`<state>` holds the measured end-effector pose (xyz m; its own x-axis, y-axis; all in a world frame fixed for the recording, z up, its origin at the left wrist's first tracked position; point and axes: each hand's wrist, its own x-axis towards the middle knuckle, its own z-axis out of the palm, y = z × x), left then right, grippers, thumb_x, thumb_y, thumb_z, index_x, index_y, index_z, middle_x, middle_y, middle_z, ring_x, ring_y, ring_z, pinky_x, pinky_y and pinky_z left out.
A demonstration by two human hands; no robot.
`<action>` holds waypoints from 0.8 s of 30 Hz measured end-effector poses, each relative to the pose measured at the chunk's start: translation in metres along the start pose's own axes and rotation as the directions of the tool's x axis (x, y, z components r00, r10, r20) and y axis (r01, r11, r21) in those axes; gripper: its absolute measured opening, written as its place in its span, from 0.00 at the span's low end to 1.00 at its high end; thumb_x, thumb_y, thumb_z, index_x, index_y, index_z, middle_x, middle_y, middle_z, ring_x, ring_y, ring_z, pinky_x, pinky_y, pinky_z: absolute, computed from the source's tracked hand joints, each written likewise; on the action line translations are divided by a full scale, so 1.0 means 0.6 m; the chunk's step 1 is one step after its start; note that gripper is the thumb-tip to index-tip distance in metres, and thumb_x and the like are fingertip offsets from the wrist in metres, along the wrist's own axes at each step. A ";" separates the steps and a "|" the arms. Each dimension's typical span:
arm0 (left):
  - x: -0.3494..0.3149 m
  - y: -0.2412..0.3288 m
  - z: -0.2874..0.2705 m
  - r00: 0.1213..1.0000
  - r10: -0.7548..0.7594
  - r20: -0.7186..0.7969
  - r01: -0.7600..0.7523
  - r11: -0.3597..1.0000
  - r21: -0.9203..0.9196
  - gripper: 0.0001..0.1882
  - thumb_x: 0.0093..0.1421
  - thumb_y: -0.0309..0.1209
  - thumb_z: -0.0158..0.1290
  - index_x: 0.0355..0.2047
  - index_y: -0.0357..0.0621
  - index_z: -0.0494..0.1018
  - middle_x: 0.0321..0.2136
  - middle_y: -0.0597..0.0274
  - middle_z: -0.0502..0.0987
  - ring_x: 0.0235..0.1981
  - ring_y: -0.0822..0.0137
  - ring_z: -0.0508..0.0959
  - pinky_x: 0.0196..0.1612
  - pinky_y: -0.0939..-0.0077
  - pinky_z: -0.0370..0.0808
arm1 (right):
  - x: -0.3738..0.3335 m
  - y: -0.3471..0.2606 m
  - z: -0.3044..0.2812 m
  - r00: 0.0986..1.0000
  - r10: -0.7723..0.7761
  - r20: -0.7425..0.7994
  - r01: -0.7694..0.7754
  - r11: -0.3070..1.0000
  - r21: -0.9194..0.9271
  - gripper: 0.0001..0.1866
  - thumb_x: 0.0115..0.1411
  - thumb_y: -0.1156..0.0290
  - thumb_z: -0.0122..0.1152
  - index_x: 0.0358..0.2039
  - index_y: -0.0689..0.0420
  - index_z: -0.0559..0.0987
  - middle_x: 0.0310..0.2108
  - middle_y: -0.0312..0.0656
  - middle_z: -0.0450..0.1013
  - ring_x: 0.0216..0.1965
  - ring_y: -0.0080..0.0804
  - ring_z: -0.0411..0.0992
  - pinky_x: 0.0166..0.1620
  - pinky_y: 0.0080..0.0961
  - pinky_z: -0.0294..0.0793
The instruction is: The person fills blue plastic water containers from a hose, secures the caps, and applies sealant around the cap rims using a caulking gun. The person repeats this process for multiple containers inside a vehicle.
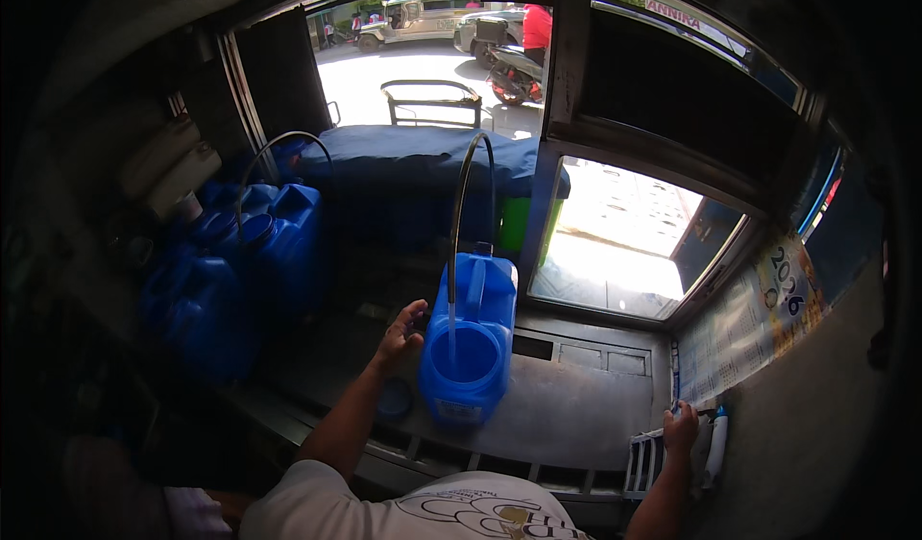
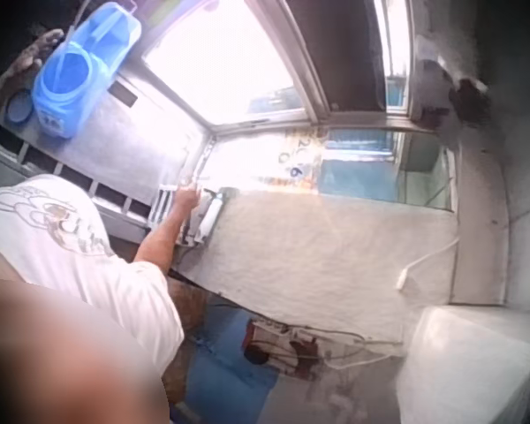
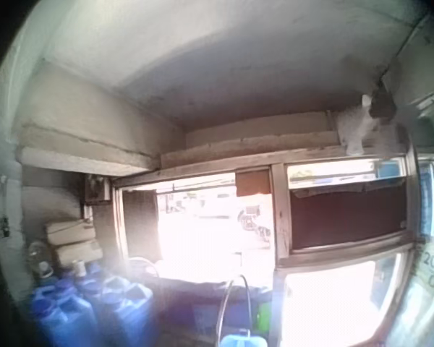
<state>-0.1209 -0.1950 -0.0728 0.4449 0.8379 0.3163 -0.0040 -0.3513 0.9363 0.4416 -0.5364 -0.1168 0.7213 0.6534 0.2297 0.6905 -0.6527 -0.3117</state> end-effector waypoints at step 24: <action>-0.116 0.143 0.184 0.933 -0.047 -0.356 0.175 0.925 0.337 0.76 0.28 0.73 0.68 0.69 0.42 0.47 0.61 0.41 0.62 0.62 0.44 0.67 0.60 0.51 0.72 | -0.003 0.101 0.024 0.981 -0.192 -0.040 0.181 0.966 -0.186 0.29 0.52 0.65 0.70 0.54 0.54 0.72 0.58 0.52 0.64 0.63 0.52 0.60 0.65 0.50 0.59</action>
<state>-0.0531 -0.3295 -0.0316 0.0964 0.9473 0.3056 0.3758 -0.3189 0.8701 0.4815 -0.5714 -0.1493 0.5772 0.7505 0.3219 0.8074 -0.5834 -0.0875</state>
